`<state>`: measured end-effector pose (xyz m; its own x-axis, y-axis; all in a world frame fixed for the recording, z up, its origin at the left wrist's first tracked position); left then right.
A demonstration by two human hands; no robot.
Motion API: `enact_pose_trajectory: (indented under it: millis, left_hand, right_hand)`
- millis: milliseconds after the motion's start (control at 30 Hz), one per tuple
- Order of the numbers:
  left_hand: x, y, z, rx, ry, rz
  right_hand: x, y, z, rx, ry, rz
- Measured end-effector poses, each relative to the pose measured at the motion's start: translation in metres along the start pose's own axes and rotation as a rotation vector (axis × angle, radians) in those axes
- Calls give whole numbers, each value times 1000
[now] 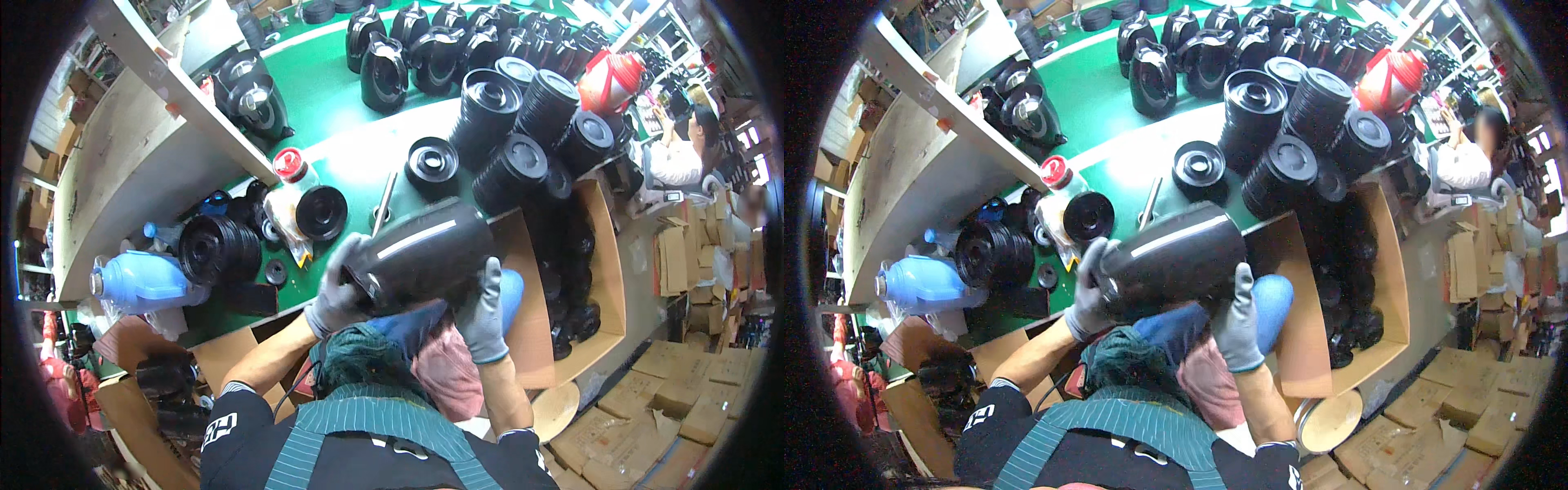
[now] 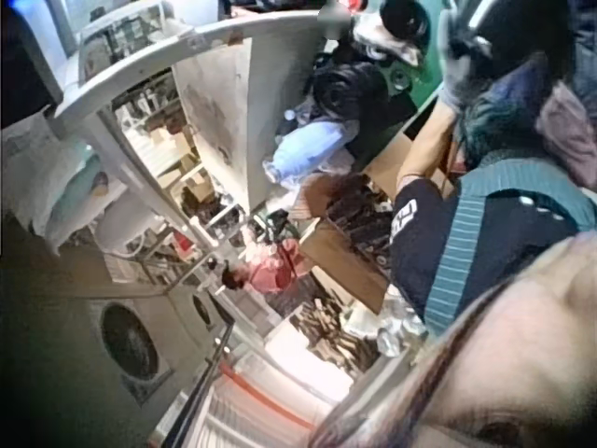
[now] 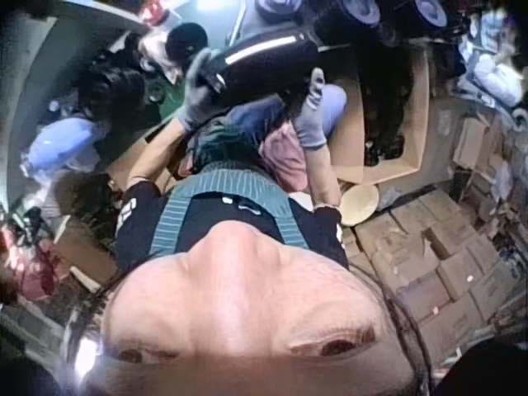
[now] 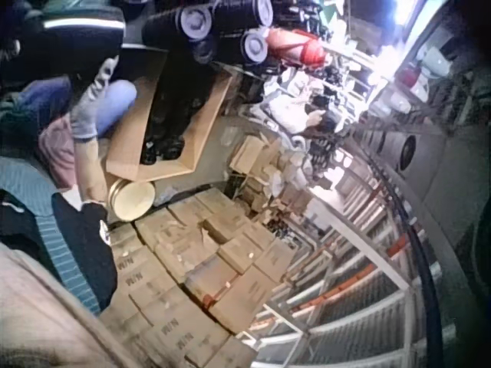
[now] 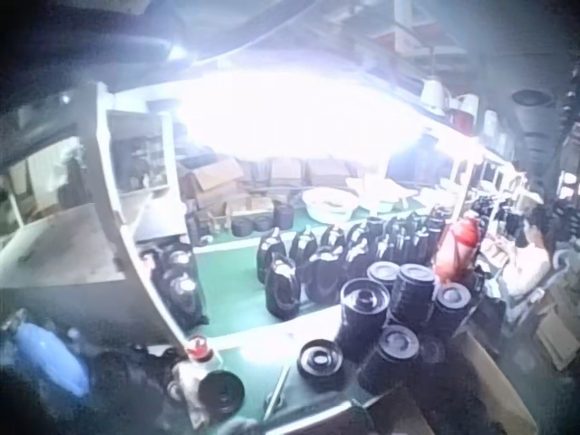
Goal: The person sits on the floor and repeatedly picks up black kettle bodies and lids from a green table. They insert a metal rod into the kettle body, then attach the lid and place the assembled unit into a cardboard box. The process is repeated for multiple units.
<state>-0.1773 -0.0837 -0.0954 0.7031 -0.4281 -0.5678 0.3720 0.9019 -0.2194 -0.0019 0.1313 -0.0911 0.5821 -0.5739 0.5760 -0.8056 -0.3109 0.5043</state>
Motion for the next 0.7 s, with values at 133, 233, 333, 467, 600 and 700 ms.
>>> enact_pose_trajectory:
  millis: [133, 233, 333, 467, 600, 700]
  left_hand:
    - [-105, -26, 9, -393, 185, 183]
    - [-205, -35, -55, -499, 108, 446]
    - [-308, -41, -122, -931, 81, 348]
    - [-389, -13, -226, -1034, -25, 252]
    - [-429, -2, -328, -922, -79, 205]
    - [-454, -13, -346, -846, 1, 73]
  right_hand:
    - [-20, 52, -13, 35, -32, -181]
    - [-25, 32, 0, 174, 79, -340]
    - [-15, -2, 17, 260, 126, -305]
    - [10, -27, 21, 195, 195, -232]
    - [12, -16, 17, 196, 128, -383]
    - [1, 4, 13, 312, 50, -410]
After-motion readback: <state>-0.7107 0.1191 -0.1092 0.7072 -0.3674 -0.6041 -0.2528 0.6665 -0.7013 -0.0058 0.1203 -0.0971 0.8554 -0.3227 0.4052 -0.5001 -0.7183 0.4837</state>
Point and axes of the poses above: each hand's wrist, its own x-axis away from the middle knuckle, its own y-axis out of the palm, z = x × y, the point moved 2 cm from there along -x, towards the middle knuckle, and after that the axes turned 15 degrees about z, right-handed, at the moved point
